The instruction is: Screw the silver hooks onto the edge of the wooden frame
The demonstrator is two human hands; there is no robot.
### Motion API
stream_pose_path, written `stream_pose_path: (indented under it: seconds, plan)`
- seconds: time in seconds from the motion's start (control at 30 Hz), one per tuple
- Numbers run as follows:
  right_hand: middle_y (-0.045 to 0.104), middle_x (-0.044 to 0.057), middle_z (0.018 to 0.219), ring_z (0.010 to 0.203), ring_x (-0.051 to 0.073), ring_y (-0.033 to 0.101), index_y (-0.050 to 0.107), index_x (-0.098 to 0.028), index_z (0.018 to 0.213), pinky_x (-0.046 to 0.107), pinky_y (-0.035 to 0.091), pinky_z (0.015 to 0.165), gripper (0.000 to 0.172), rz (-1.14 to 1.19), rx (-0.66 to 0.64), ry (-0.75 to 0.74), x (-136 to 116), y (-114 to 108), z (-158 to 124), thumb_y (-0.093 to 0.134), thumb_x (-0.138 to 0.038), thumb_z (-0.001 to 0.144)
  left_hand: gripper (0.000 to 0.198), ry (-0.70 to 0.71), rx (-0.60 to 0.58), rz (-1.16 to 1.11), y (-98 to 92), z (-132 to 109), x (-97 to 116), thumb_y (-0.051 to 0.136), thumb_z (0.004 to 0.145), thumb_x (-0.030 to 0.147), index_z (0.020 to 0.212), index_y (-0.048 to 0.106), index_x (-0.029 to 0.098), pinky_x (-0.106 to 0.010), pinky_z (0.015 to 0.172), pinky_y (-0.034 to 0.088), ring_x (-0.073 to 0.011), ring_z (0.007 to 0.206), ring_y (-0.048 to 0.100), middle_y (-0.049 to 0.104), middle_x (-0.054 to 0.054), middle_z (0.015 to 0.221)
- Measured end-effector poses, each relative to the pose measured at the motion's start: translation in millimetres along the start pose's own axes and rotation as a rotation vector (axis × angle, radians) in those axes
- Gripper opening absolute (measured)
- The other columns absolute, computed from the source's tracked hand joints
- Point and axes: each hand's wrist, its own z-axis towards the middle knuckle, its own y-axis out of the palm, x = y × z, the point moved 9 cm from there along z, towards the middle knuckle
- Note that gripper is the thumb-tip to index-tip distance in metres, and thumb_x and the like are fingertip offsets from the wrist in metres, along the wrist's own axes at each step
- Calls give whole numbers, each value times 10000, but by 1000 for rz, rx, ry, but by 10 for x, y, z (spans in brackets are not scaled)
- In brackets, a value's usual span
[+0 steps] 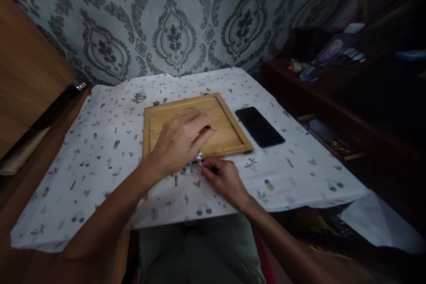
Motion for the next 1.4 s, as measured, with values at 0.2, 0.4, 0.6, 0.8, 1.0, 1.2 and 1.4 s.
stream_pose_path:
  seconds: [0.2, 0.4, 0.6, 0.8, 1.0, 1.2, 1.4]
  plan:
    - [691, -1, 615, 604, 163, 618, 690, -217, 673, 266, 398, 557, 236, -6, -8, 17, -7, 2, 11, 657, -361, 857, 151, -39, -43, -17, 73, 30, 11, 532, 986, 216, 845, 572, 180, -282, 686, 449, -151, 737, 583, 603, -13, 800]
    - [668, -7, 574, 557, 151, 589, 692, -221, 676, 264, 396, 558, 216, 2, -41, 47, 9, 21, 15, 652, -328, 860, 120, -90, -28, -122, 72, 43, -34, 538, 957, 206, 839, 532, 192, -293, 717, 436, -155, 773, 578, 589, -4, 807]
    - [633, -14, 536, 523, 138, 540, 655, -221, 627, 258, 377, 542, 251, 21, -25, 23, -11, 10, 13, 655, -339, 849, 50, -265, 31, -589, 261, 4, -188, 443, 976, 205, 935, 470, 209, -302, 786, 463, -139, 782, 591, 610, -4, 818]
    - [618, -17, 526, 532, 132, 528, 655, -221, 618, 256, 351, 534, 258, 34, -17, 10, -18, 3, 16, 657, -351, 841, 44, -402, 211, -921, 515, -8, -340, 474, 945, 189, 944, 515, 205, -241, 632, 423, -97, 607, 450, 450, 50, 689]
    - [638, -17, 537, 523, 130, 535, 691, -220, 669, 254, 356, 537, 203, 5, -12, 10, -21, -6, 14, 657, -317, 844, 242, -532, 365, -1088, 595, 26, -441, 668, 889, 393, 833, 510, 218, -212, 411, 197, -58, 421, 249, 295, 109, 532]
    - [667, -8, 560, 543, 144, 582, 696, -218, 666, 260, 375, 559, 225, -42, -42, 19, -33, 1, 21, 657, -321, 863, 330, -540, 236, -1169, 625, 116, -462, 744, 821, 461, 826, 530, 209, -208, 385, 181, -46, 368, 223, 305, 132, 456]
    - [657, -11, 553, 536, 139, 562, 706, -222, 674, 271, 368, 571, 223, -27, -26, 4, -45, -21, 12, 661, -330, 864, 69, -576, 202, -1132, 593, 70, -480, 585, 923, 253, 902, 551, 197, -190, 443, 260, -54, 406, 273, 318, 120, 497]
